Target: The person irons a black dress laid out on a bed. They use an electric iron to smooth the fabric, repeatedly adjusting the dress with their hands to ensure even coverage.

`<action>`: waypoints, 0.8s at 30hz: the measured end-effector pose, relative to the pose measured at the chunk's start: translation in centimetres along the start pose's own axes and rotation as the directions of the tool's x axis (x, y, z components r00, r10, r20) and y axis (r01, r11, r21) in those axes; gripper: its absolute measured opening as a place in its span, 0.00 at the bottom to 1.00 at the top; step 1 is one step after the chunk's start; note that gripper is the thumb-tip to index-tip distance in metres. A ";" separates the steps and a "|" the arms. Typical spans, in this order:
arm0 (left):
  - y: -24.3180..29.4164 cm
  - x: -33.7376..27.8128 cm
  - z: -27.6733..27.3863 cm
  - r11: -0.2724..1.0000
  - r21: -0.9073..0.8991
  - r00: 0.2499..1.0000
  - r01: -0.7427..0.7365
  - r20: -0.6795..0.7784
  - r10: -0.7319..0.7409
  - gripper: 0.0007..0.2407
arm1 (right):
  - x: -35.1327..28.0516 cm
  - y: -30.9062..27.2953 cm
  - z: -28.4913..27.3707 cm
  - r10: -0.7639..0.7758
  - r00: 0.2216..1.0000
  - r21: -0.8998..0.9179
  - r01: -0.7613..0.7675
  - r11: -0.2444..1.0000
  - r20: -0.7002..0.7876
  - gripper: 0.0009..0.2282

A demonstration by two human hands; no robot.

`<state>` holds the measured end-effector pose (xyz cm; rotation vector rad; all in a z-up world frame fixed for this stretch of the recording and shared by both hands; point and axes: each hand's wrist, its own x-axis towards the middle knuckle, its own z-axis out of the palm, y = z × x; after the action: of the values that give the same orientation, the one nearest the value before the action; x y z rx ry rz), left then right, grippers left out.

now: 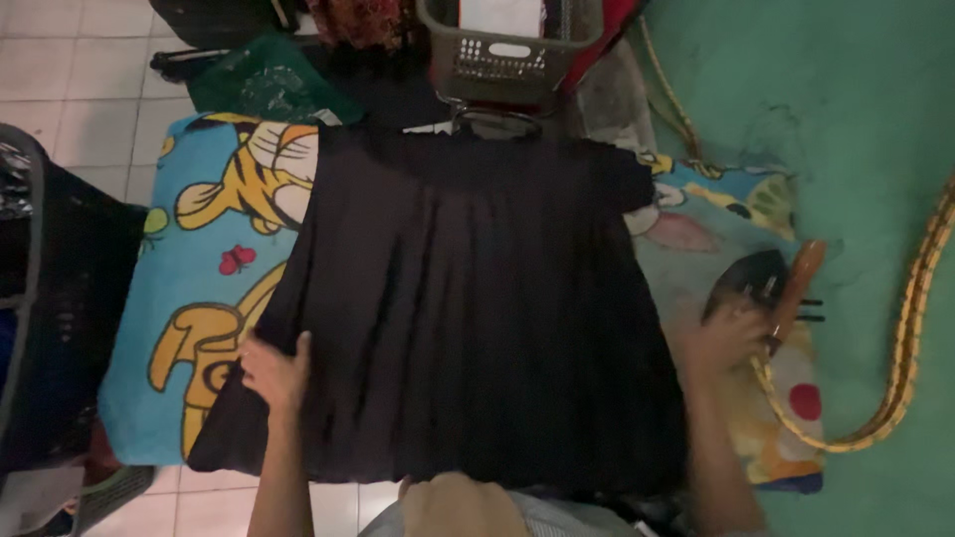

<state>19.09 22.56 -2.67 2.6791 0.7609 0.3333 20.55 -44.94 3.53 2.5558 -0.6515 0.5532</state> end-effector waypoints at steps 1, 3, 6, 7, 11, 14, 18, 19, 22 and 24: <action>-0.2 0.6 0.6 0.992 0.120 0.998 -0.045 0.043 0.040 0.39 | -3.0 -1.9 -0.5 0.033 0.952 0.270 -0.120 0.956 0.304 0.39; -0.8 1.7 1.6 0.972 0.216 0.987 -0.093 0.146 0.062 0.37 | -7.5 -5.5 -0.7 -0.050 0.929 0.339 -0.083 0.937 0.366 0.36; -2.2 3.5 1.8 0.998 -0.019 0.951 -0.068 0.302 0.070 0.27 | -10.8 -6.8 -0.5 -0.075 0.896 0.551 -0.202 0.810 0.438 0.24; -2.9 4.1 1.1 0.977 -0.210 0.931 -0.041 0.346 0.114 0.26 | -11.2 -5.9 -0.6 -0.064 0.882 0.593 -0.258 0.762 0.466 0.20; -4.3 4.6 -3.4 0.722 -0.603 0.782 0.341 0.608 0.139 0.21 | -10.0 0.6 -1.4 -0.167 0.877 0.706 -0.237 0.667 0.451 0.17; -3.8 3.9 -8.7 0.705 -0.512 0.682 0.491 0.729 0.055 0.19 | -10.0 4.6 -3.7 -0.190 0.888 0.647 -0.145 0.748 0.418 0.19; -3.6 2.4 -13.1 0.591 -0.388 0.535 0.707 0.840 -0.088 0.23 | -11.2 7.4 -7.1 -0.090 0.789 0.548 -0.335 0.767 0.608 0.19; -3.9 2.0 -13.2 0.624 -0.388 0.543 0.678 0.837 -0.070 0.24 | -11.7 7.9 -7.9 -0.073 0.766 0.527 -0.367 0.766 0.639 0.19; -6.1 1.0 -11.9 0.633 -0.374 0.491 0.677 0.871 -0.010 0.24 | -12.9 7.7 -9.4 -0.074 0.731 0.499 -0.385 0.776 0.679 0.21; -7.7 -0.2 -10.0 0.654 -0.334 0.454 0.679 0.891 -0.018 0.24 | -13.4 6.8 -9.7 -0.096 0.741 0.500 -0.346 0.794 0.665 0.23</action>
<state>12.26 31.19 3.56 1.5420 0.6890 -0.6849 3.62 -40.80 7.28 3.3655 -1.0368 -0.2189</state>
